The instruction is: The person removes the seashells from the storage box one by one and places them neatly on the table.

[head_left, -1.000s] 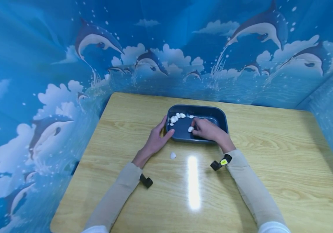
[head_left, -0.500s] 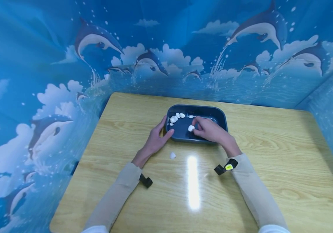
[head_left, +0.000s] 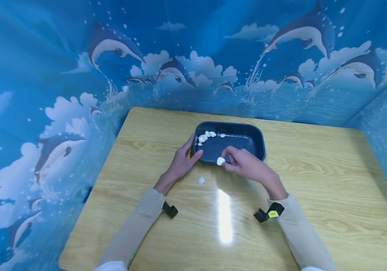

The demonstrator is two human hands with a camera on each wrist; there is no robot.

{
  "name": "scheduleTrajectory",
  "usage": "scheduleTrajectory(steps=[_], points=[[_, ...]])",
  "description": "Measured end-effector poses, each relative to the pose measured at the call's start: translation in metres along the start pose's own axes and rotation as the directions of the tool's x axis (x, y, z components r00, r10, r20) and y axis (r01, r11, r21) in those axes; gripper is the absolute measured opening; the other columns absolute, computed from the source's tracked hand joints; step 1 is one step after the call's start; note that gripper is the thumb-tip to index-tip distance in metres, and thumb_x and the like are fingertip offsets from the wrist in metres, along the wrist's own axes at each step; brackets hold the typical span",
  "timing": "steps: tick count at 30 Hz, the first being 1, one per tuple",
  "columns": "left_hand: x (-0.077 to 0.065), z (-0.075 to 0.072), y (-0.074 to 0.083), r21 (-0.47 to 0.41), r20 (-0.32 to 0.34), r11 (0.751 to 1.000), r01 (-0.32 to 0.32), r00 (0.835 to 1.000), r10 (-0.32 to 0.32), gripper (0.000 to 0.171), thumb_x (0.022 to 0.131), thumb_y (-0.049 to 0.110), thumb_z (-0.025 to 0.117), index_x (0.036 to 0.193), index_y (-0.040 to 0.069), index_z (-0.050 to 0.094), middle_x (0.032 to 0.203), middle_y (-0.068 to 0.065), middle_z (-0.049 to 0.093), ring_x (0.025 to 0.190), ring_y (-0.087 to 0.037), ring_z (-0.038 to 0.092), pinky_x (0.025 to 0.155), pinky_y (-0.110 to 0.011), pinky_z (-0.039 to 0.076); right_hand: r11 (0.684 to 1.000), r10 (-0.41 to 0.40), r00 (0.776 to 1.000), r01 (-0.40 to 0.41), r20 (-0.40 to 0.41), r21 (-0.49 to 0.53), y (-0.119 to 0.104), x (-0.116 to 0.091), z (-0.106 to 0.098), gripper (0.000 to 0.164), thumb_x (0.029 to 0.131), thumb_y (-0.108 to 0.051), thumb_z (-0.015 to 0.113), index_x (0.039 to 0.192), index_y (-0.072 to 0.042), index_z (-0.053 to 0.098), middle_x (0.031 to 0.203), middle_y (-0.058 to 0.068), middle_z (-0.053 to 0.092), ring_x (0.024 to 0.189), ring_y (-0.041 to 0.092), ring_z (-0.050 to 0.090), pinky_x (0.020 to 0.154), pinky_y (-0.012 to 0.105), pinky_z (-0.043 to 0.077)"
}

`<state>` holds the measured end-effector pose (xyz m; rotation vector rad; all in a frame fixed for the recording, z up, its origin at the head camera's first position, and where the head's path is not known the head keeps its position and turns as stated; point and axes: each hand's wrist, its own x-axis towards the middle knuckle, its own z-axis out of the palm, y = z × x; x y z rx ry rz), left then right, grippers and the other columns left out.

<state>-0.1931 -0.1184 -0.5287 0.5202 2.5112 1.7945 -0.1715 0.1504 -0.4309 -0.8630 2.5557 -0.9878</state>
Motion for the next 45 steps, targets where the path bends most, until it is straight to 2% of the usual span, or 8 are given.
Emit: scheduleTrajectory(steps=[9,18,26,34,45], points=[[-0.001,-0.002,0.000,0.015,-0.010,1.000,0.014,1.000,-0.014,0.081,0.106,0.044,0.060,0.166,0.005,0.023,0.172,-0.014,0.023,0.158,-0.023,0.024,0.128,-0.043,0.024,0.998,-0.049,0.998,0.051,0.045,-0.047,-0.014,-0.018,0.023,0.019,0.101,-0.018,0.069,0.118,-0.011,0.065,0.067,-0.010,0.048,0.054,0.005,0.044,0.050,0.023,0.038],[0.000,-0.002,0.001,0.012,-0.008,1.000,-0.001,1.000,0.001,0.079,0.106,0.040,0.060,0.165,0.004,0.022,0.172,-0.016,0.023,0.158,-0.024,0.024,0.128,-0.043,0.024,0.998,-0.053,0.991,0.056,0.119,-0.015,-0.002,-0.018,0.049,0.017,0.100,-0.015,0.070,0.116,-0.013,0.064,0.064,-0.013,0.048,0.054,0.001,0.043,0.049,0.020,0.036],[0.000,-0.002,0.001,0.007,-0.016,1.000,-0.009,1.000,0.009,0.078,0.106,0.037,0.062,0.165,0.002,0.024,0.171,-0.017,0.024,0.157,-0.026,0.024,0.129,-0.043,0.023,0.996,-0.051,0.989,0.061,0.139,-0.064,0.005,-0.011,0.058,0.019,0.100,-0.018,0.070,0.116,-0.010,0.065,0.067,-0.013,0.052,0.056,0.000,0.044,0.049,0.020,0.038],[0.000,-0.001,0.000,0.012,-0.010,1.000,0.012,1.000,-0.012,0.081,0.105,0.045,0.061,0.165,0.004,0.023,0.172,-0.014,0.024,0.158,-0.023,0.024,0.129,-0.041,0.023,0.997,-0.024,0.989,0.035,0.143,-0.075,0.012,-0.006,0.061,0.020,0.099,-0.017,0.071,0.117,-0.010,0.066,0.069,-0.013,0.056,0.058,0.001,0.049,0.050,0.020,0.041],[0.000,0.000,-0.002,0.014,-0.017,1.000,0.006,1.000,-0.006,0.081,0.105,0.044,0.061,0.165,0.006,0.024,0.171,-0.014,0.025,0.157,-0.024,0.024,0.129,-0.042,0.022,0.998,-0.009,0.988,0.019,0.157,-0.062,0.016,-0.007,0.064,0.021,0.100,-0.017,0.069,0.119,-0.010,0.065,0.069,-0.013,0.057,0.057,0.002,0.051,0.051,0.021,0.043]])
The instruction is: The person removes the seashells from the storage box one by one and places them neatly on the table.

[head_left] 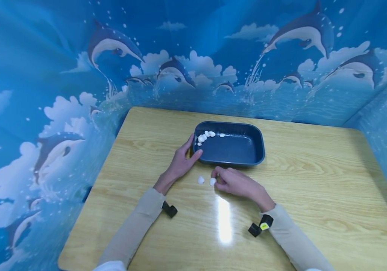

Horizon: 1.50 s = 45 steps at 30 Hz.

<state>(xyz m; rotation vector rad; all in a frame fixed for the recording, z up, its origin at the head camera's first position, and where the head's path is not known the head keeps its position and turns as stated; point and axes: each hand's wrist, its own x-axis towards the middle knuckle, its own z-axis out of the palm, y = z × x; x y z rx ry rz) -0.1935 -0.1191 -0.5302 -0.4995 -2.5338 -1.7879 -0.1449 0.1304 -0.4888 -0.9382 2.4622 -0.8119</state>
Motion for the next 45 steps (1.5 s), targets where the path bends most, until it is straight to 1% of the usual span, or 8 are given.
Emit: scheduleTrajectory(steps=[8,14,19,23,27,30,37,45], points=[[-0.001,0.000,0.001,-0.002,-0.001,1.000,-0.005,1.000,0.005,0.079,0.105,0.041,0.062,0.166,0.007,0.024,0.171,-0.015,0.025,0.157,-0.023,0.025,0.129,-0.042,0.022,1.000,-0.012,1.000,0.012,-0.005,0.001,-0.001,-0.001,0.000,0.021,0.100,-0.017,0.069,0.120,-0.011,0.065,0.066,-0.013,0.054,0.054,0.002,0.048,0.049,0.022,0.041],[-0.001,-0.001,0.001,-0.003,0.000,1.000,-0.015,1.000,0.015,0.079,0.106,0.039,0.062,0.165,0.004,0.024,0.171,-0.016,0.025,0.157,-0.024,0.025,0.128,-0.043,0.024,0.999,-0.019,1.000,0.019,-0.017,0.030,-0.011,-0.004,-0.008,0.021,0.101,-0.017,0.068,0.121,-0.011,0.066,0.065,-0.012,0.053,0.054,0.003,0.047,0.050,0.023,0.041],[0.000,0.000,0.000,0.004,0.001,1.000,-0.022,1.000,0.022,0.079,0.106,0.039,0.061,0.165,0.003,0.024,0.171,-0.016,0.025,0.157,-0.025,0.025,0.128,-0.045,0.025,0.998,-0.054,0.995,0.055,-0.079,0.011,-0.024,-0.007,-0.022,0.019,0.102,-0.018,0.066,0.119,-0.009,0.070,0.066,-0.012,0.050,0.056,0.003,0.045,0.052,0.023,0.040],[0.000,0.000,-0.001,0.002,0.000,1.000,-0.023,1.000,0.023,0.079,0.106,0.040,0.060,0.165,0.003,0.023,0.171,-0.016,0.025,0.157,-0.025,0.025,0.128,-0.046,0.025,0.994,-0.109,0.982,0.112,-0.154,0.015,-0.031,-0.009,-0.036,0.017,0.101,-0.013,0.065,0.116,-0.007,0.072,0.064,-0.012,0.046,0.054,0.003,0.042,0.049,0.023,0.037],[-0.001,0.000,0.000,-0.007,0.002,1.000,-0.018,1.000,0.018,0.079,0.106,0.041,0.060,0.166,0.005,0.023,0.172,-0.015,0.024,0.157,-0.024,0.025,0.128,-0.046,0.026,0.991,-0.125,0.965,0.132,-0.231,0.014,-0.030,-0.006,-0.049,0.014,0.102,-0.009,0.064,0.113,-0.008,0.073,0.063,-0.012,0.044,0.051,0.003,0.039,0.048,0.023,0.035],[-0.001,0.000,0.000,-0.007,0.007,1.000,-0.006,1.000,0.006,0.080,0.106,0.042,0.060,0.166,0.006,0.022,0.172,-0.014,0.023,0.158,-0.024,0.024,0.128,-0.044,0.026,0.991,-0.121,0.957,0.131,-0.263,0.023,-0.024,0.000,-0.055,0.014,0.103,-0.009,0.063,0.114,-0.006,0.072,0.062,-0.010,0.044,0.050,0.005,0.038,0.049,0.024,0.035],[-0.001,0.000,0.001,0.003,0.010,1.000,0.002,1.000,-0.002,0.079,0.106,0.043,0.060,0.166,0.009,0.022,0.172,-0.013,0.023,0.158,-0.022,0.023,0.128,-0.043,0.024,0.996,-0.075,0.963,0.084,-0.258,0.023,-0.014,0.018,-0.066,0.020,0.104,-0.012,0.061,0.118,-0.002,0.070,0.063,-0.005,0.047,0.051,0.010,0.041,0.050,0.027,0.036],[-0.001,-0.001,0.002,0.003,0.014,1.000,0.018,1.000,-0.018,0.080,0.106,0.043,0.060,0.166,0.007,0.021,0.173,-0.011,0.022,0.158,-0.022,0.022,0.129,-0.044,0.022,0.998,0.035,0.984,-0.042,-0.174,-0.039,0.006,0.046,-0.070,0.030,0.104,-0.016,0.060,0.128,0.001,0.066,0.065,-0.002,0.052,0.053,0.014,0.046,0.051,0.030,0.038]])
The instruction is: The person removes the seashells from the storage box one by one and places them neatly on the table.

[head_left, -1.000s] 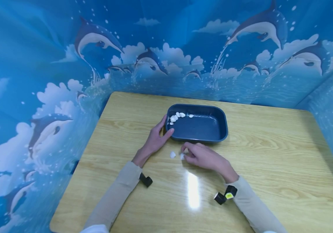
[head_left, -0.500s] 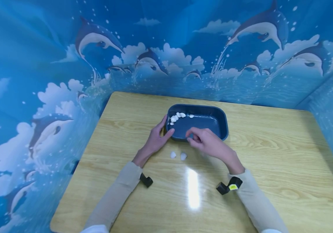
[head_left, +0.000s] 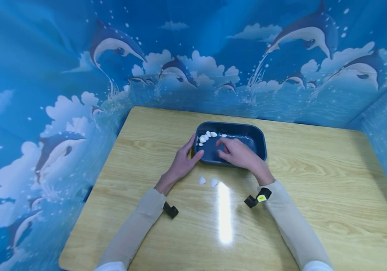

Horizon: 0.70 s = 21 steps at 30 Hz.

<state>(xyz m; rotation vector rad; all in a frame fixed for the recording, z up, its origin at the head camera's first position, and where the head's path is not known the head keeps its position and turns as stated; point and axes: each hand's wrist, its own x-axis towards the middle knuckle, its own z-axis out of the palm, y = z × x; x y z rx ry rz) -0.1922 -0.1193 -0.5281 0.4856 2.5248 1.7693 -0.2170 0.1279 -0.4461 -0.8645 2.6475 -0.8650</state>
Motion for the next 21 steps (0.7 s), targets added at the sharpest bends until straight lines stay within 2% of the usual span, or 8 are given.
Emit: scheduleTrajectory(steps=[9,13,16,21], points=[[0.000,-0.001,-0.001,0.003,-0.003,1.000,-0.001,1.000,0.001,0.080,0.106,0.044,0.059,0.166,0.007,0.023,0.172,-0.012,0.024,0.158,-0.022,0.024,0.129,-0.043,0.023,0.986,0.118,0.990,-0.108,0.082,-0.123,0.008,0.028,-0.005,0.040,0.105,-0.018,0.061,0.140,0.002,0.058,0.068,0.003,0.055,0.057,0.017,0.053,0.054,0.031,0.042],[0.001,-0.001,-0.002,0.008,-0.003,1.000,-0.011,1.000,0.011,0.080,0.106,0.045,0.059,0.166,0.005,0.023,0.172,-0.015,0.024,0.157,-0.023,0.024,0.129,-0.043,0.024,0.965,0.179,0.977,-0.152,0.116,-0.213,0.010,0.041,-0.006,0.052,0.106,-0.022,0.062,0.151,0.000,0.048,0.088,0.010,0.067,0.072,0.021,0.060,0.064,0.037,0.049],[0.001,0.000,-0.003,0.012,-0.002,1.000,-0.016,1.000,0.016,0.080,0.106,0.045,0.059,0.166,0.006,0.023,0.171,-0.015,0.024,0.157,-0.022,0.024,0.129,-0.042,0.024,0.951,0.216,0.967,-0.177,0.134,-0.254,0.012,0.048,-0.005,0.057,0.106,-0.024,0.061,0.156,-0.001,0.043,0.104,0.013,0.069,0.084,0.024,0.063,0.072,0.041,0.052],[0.002,0.000,-0.004,0.016,-0.001,1.000,-0.015,1.000,0.015,0.080,0.106,0.046,0.059,0.166,0.008,0.023,0.172,-0.012,0.024,0.157,-0.021,0.024,0.129,-0.042,0.023,0.946,0.243,0.957,-0.198,0.155,-0.258,0.017,0.056,-0.001,0.056,0.108,-0.024,0.057,0.157,-0.002,0.041,0.104,0.013,0.068,0.086,0.025,0.063,0.076,0.044,0.052]])
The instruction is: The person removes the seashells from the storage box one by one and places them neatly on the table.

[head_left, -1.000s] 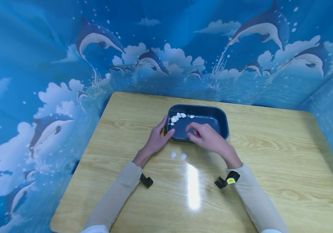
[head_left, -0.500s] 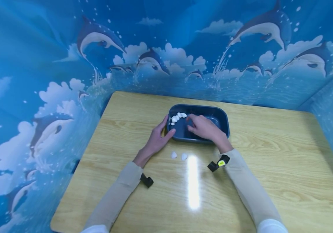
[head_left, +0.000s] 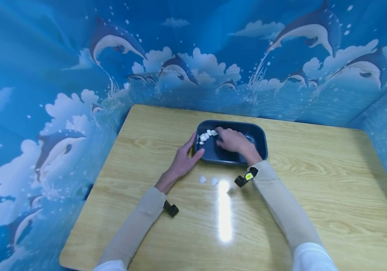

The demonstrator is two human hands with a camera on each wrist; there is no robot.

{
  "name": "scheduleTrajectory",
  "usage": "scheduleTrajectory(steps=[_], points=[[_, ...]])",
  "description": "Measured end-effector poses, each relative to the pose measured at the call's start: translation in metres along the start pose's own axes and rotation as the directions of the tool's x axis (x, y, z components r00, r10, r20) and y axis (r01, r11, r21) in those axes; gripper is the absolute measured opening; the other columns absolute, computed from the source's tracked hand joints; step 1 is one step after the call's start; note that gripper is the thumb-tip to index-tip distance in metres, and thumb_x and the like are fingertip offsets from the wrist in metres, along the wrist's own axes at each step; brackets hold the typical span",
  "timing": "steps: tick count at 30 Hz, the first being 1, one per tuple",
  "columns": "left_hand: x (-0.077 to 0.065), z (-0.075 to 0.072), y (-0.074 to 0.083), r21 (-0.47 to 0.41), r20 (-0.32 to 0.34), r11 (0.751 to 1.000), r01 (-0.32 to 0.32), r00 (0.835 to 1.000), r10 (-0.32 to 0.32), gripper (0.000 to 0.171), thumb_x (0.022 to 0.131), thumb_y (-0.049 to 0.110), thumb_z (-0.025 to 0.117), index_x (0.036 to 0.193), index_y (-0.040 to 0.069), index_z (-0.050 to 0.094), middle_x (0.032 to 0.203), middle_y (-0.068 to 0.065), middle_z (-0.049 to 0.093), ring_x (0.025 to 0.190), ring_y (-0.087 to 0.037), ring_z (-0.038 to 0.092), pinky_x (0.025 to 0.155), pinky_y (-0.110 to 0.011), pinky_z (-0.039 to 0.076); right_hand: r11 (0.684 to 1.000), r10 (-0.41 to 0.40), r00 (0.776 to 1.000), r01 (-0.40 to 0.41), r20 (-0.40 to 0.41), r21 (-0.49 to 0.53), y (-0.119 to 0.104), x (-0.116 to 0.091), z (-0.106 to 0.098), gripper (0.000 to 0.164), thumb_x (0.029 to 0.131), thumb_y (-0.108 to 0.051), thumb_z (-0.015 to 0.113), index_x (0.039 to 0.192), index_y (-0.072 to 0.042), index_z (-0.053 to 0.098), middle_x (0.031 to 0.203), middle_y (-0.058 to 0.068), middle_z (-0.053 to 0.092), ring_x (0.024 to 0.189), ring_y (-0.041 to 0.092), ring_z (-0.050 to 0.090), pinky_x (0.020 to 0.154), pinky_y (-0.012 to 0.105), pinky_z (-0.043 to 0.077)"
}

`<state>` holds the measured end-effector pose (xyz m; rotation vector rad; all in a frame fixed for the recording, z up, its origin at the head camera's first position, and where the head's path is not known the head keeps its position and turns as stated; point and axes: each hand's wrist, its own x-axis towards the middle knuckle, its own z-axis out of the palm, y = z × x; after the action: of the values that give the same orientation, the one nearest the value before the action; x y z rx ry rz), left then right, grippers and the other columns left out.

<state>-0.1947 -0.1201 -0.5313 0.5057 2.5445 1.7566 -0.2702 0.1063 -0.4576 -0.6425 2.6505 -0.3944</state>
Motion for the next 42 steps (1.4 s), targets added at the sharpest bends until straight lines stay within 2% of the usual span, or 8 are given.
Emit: scheduleTrajectory(steps=[6,9,18,26,32,35,38,42], points=[[0.000,0.000,0.000,-0.002,-0.004,1.000,0.008,1.000,-0.008,0.078,0.106,0.045,0.059,0.166,0.010,0.023,0.172,-0.008,0.025,0.157,-0.019,0.025,0.129,-0.039,0.023,1.000,-0.025,0.999,0.025,-0.023,-0.003,0.000,0.006,0.006,0.048,0.110,-0.024,0.052,0.152,-0.001,0.049,0.128,0.018,0.068,0.105,0.030,0.068,0.086,0.050,0.056],[0.000,0.000,0.000,-0.006,-0.006,1.000,0.007,1.000,-0.007,0.078,0.106,0.044,0.059,0.166,0.010,0.023,0.172,-0.009,0.025,0.157,-0.019,0.025,0.129,-0.039,0.022,0.999,-0.044,0.998,0.044,-0.054,-0.008,-0.001,0.008,0.008,0.043,0.111,-0.024,0.051,0.148,-0.001,0.053,0.129,0.019,0.069,0.110,0.033,0.069,0.089,0.052,0.058],[0.001,0.001,0.000,-0.019,-0.008,1.000,0.002,1.000,-0.003,0.078,0.106,0.043,0.059,0.166,0.008,0.023,0.172,-0.009,0.024,0.158,-0.020,0.023,0.130,-0.042,0.020,0.997,-0.081,0.989,0.079,-0.123,-0.025,0.001,0.007,0.013,0.025,0.109,-0.019,0.056,0.126,-0.004,0.067,0.101,0.011,0.070,0.082,0.024,0.064,0.070,0.042,0.055],[0.000,0.000,0.000,-0.019,-0.011,1.000,-0.001,1.000,0.000,0.078,0.106,0.042,0.060,0.166,0.009,0.024,0.172,-0.008,0.025,0.157,-0.020,0.025,0.129,-0.041,0.022,0.995,-0.072,0.997,0.074,-0.026,0.069,0.001,-0.003,0.011,0.026,0.110,-0.025,0.055,0.106,-0.006,0.071,0.086,0.004,0.065,0.074,0.019,0.059,0.067,0.036,0.050],[0.000,0.000,0.000,-0.034,-0.004,0.999,0.010,1.000,-0.010,0.077,0.106,0.041,0.061,0.166,0.011,0.024,0.172,-0.009,0.025,0.157,-0.021,0.024,0.129,-0.043,0.023,0.998,0.036,0.998,-0.038,0.045,0.043,0.000,-0.014,0.004,0.037,0.110,-0.032,0.053,0.081,-0.011,0.063,0.071,0.004,0.053,0.064,0.020,0.055,0.060,0.035,0.043],[0.000,0.000,0.000,-0.037,0.000,0.999,0.014,1.000,-0.014,0.077,0.106,0.042,0.061,0.166,0.011,0.024,0.172,-0.008,0.024,0.158,-0.020,0.024,0.129,-0.042,0.022,0.998,0.059,0.998,-0.059,0.023,0.012,0.000,-0.018,0.002,0.031,0.109,-0.029,0.054,0.088,-0.009,0.065,0.076,0.006,0.058,0.067,0.022,0.058,0.062,0.037,0.046],[0.000,0.000,0.000,-0.035,0.003,0.999,0.017,1.000,-0.017,0.078,0.106,0.043,0.061,0.166,0.012,0.023,0.173,-0.009,0.024,0.158,-0.019,0.023,0.129,-0.042,0.022,1.000,0.008,1.000,-0.008,-0.016,0.012,0.004,-0.020,0.004,0.021,0.107,-0.023,0.059,0.113,-0.005,0.069,0.094,0.010,0.068,0.079,0.023,0.063,0.071,0.041,0.053],[0.000,0.000,-0.001,-0.031,0.005,0.999,0.018,1.000,-0.018,0.079,0.106,0.044,0.060,0.167,0.013,0.022,0.173,-0.010,0.023,0.158,-0.019,0.023,0.129,-0.041,0.022,0.997,-0.070,0.997,0.072,-0.036,0.034,0.008,-0.019,0.008,0.033,0.106,-0.018,0.062,0.136,-0.005,0.063,0.119,0.013,0.071,0.096,0.023,0.068,0.085,0.046,0.058]])
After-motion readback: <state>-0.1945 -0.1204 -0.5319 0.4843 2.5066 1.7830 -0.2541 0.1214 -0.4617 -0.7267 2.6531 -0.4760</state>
